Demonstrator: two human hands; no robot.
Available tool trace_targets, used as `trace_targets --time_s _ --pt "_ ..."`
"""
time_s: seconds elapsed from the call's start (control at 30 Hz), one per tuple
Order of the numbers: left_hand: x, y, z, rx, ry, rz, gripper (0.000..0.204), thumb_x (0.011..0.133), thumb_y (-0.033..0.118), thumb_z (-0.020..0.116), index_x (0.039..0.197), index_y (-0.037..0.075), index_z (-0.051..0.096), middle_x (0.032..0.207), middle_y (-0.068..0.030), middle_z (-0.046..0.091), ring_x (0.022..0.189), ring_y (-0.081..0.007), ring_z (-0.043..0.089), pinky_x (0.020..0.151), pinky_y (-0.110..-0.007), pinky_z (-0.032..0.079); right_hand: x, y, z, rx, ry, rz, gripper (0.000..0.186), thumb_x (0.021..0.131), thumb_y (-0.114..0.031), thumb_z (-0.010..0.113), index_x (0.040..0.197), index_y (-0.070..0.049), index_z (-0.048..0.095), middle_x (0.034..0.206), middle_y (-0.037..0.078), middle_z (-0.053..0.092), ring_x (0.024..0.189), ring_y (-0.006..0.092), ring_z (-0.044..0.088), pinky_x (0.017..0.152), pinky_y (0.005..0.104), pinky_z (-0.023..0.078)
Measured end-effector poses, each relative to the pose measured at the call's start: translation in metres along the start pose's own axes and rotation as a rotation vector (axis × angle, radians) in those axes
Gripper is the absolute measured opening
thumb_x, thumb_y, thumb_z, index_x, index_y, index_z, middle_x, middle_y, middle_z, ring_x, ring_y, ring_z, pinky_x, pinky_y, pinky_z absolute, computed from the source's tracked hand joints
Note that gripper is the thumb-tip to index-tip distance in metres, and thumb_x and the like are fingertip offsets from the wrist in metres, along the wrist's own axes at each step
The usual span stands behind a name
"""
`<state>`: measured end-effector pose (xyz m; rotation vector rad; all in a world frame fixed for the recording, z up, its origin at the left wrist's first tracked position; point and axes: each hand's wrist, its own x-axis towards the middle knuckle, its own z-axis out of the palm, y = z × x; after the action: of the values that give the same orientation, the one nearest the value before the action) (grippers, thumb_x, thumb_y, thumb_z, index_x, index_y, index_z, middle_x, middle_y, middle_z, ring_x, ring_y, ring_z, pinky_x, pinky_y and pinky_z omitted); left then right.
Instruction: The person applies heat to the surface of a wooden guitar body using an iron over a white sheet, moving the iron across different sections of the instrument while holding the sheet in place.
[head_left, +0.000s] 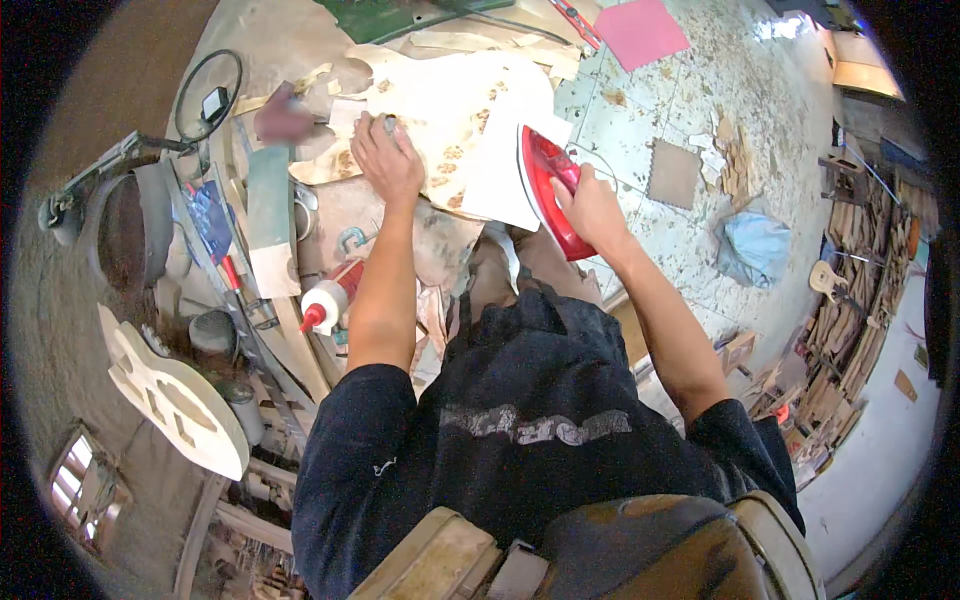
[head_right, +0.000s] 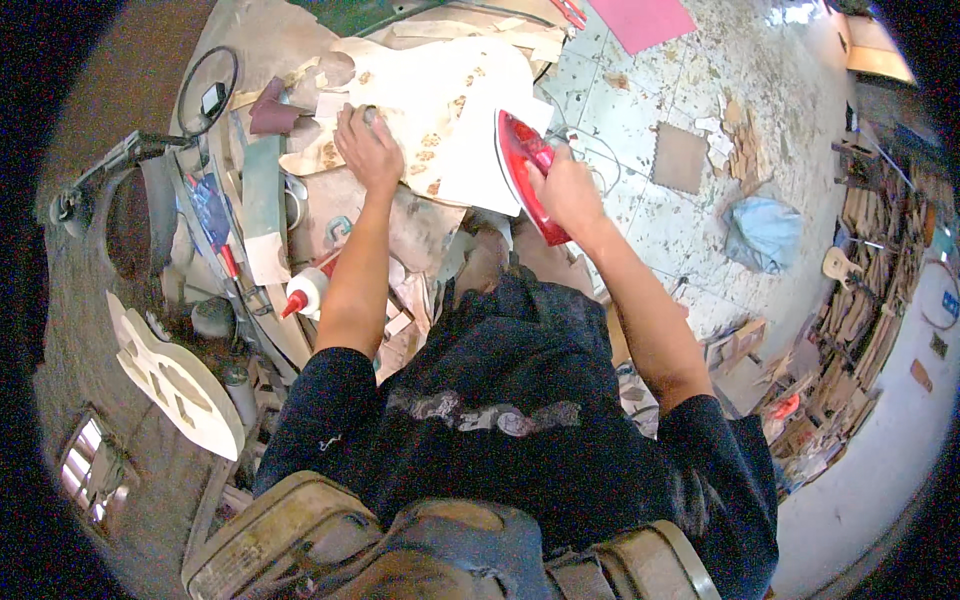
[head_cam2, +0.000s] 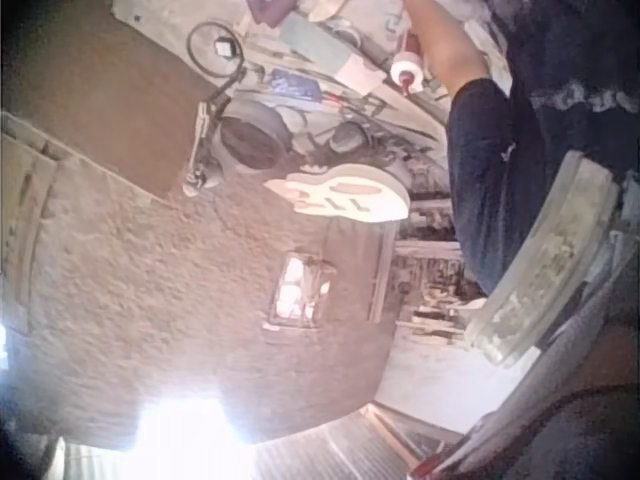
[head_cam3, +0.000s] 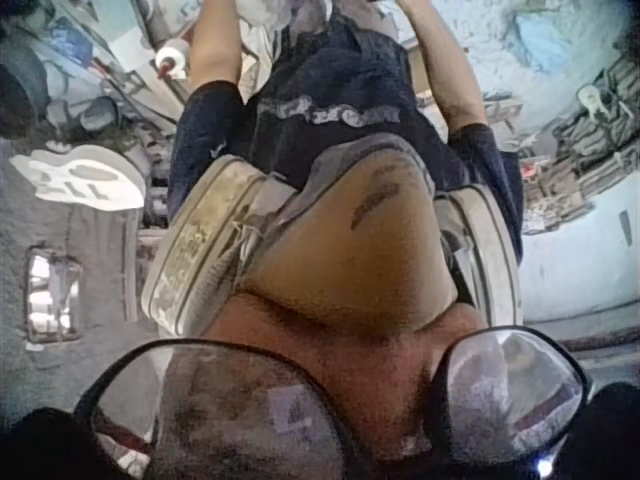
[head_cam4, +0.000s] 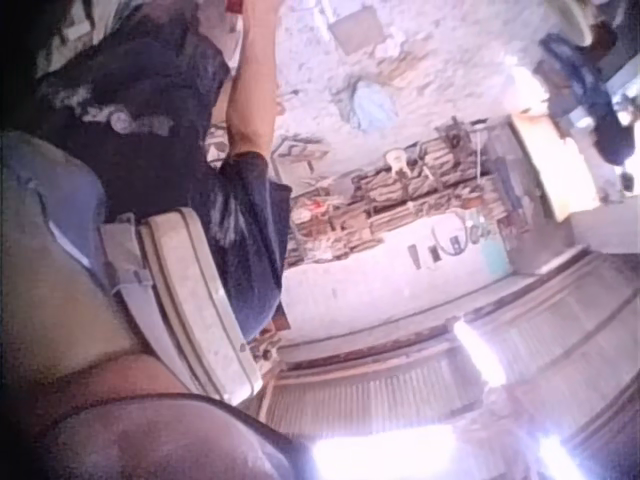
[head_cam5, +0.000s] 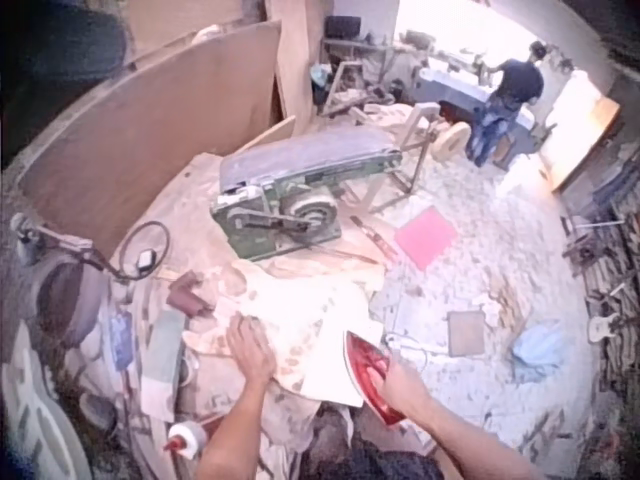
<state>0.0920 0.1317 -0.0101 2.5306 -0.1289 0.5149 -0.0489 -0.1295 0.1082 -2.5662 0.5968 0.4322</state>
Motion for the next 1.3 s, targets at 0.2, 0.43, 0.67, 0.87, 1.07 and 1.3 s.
trace_targets --time_s 0.2,0.43,0.67,0.87,1.07,1.3 --pt "0.004 -0.001 0.004 0.007 -0.020 0.019 0.039 0.100 0.025 0.053 0.132 0.003 0.054 0.146 -0.0210 0.048 0.140 -0.0397 0.039 0.118 -0.054 0.025 0.051 -0.002 -0.018 -0.011 0.075 -0.104 0.055 0.097 -0.041 0.063 0.101 0.013 0.056 0.082 0.037 0.066 0.080 0.0522 0.068 0.072 0.0561 0.056" --pt "0.005 0.003 0.000 -0.023 -0.007 0.007 0.039 0.098 0.024 0.055 0.129 0.001 0.055 0.144 -0.0219 0.049 0.138 -0.0418 0.040 0.117 -0.056 0.027 0.042 -0.003 -0.019 -0.054 0.048 -0.112 0.051 0.097 -0.041 0.063 0.102 0.010 0.057 0.083 0.036 0.067 0.081 0.0511 0.069 0.073 0.0550 0.057" --pt "-0.003 0.002 0.002 -0.013 -0.010 -0.031 0.038 0.099 0.026 0.054 0.128 0.001 0.056 0.143 -0.0216 0.050 0.138 -0.0408 0.041 0.117 -0.055 0.027 0.030 -0.010 -0.011 -0.128 -0.020 -0.172 0.052 0.097 -0.040 0.062 0.104 0.011 0.055 0.081 0.036 0.067 0.079 0.0519 0.069 0.073 0.0555 0.057" --pt "0.006 -0.003 0.005 -0.040 0.028 0.028 0.039 0.100 0.027 0.053 0.128 0.001 0.057 0.143 -0.0225 0.051 0.137 -0.0410 0.041 0.117 -0.054 0.027 0.051 -0.024 -0.032 -0.043 -0.054 -0.096 0.049 0.097 -0.040 0.063 0.102 0.008 0.056 0.077 0.034 0.067 0.076 0.0493 0.069 0.067 0.0556 0.057" --pt "0.005 -0.005 0.008 -0.034 0.042 0.006 0.037 0.099 0.025 0.053 0.127 0.002 0.057 0.142 -0.0210 0.051 0.136 -0.0403 0.042 0.117 -0.053 0.027 0.002 -0.024 0.011 -0.119 -0.042 -0.248 0.047 0.095 -0.039 0.066 0.103 0.006 0.056 0.079 0.033 0.068 0.074 0.0494 0.069 0.069 0.0565 0.057" --pt "0.001 -0.007 0.005 -0.036 0.021 -0.009 0.039 0.098 0.026 0.053 0.129 0.003 0.057 0.144 -0.0180 0.050 0.139 -0.0370 0.041 0.119 -0.050 0.027 0.027 -0.029 -0.011 -0.176 -0.014 -0.221 0.048 0.097 -0.043 0.062 0.103 0.004 0.054 0.076 0.032 0.067 0.075 0.0503 0.068 0.066 0.0572 0.056"
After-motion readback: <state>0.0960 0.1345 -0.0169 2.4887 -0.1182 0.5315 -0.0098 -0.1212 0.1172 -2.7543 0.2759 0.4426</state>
